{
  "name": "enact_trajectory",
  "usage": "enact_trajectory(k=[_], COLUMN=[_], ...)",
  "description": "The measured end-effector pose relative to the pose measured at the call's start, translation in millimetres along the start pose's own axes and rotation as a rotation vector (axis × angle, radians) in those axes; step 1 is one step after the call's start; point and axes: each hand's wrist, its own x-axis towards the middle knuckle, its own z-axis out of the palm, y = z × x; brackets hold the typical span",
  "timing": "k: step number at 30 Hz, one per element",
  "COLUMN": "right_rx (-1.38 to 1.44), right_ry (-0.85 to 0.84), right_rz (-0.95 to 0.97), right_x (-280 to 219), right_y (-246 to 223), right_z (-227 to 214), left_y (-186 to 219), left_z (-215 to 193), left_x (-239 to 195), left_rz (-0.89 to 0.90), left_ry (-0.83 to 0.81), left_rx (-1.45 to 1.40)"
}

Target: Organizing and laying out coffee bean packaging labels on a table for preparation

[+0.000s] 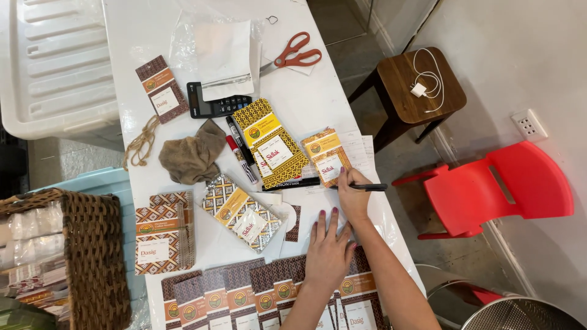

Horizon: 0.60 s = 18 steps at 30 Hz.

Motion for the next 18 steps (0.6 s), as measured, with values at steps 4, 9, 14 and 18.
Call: enact_trajectory(k=[4,9,14,18], right_rx=[-0.031,0.052,0.054,0.017], right_ry=[-0.030,0.005,0.015,0.002], right_rz=[0.023,0.037,0.069,0.043], right_x=[1,2,1,0], right_y=[-1,4,6,4], right_z=[-2,-2,-1,-1], left_y=[0,1,1,1], left_z=[1,-2,-1,1], left_x=[1,1,0,0], left_rz=[-0.011,-0.006,-0.007,-0.008], left_ry=[-0.026,-0.003,-0.002,-0.003], left_rx=[0.009,0.007,0.003,0.007])
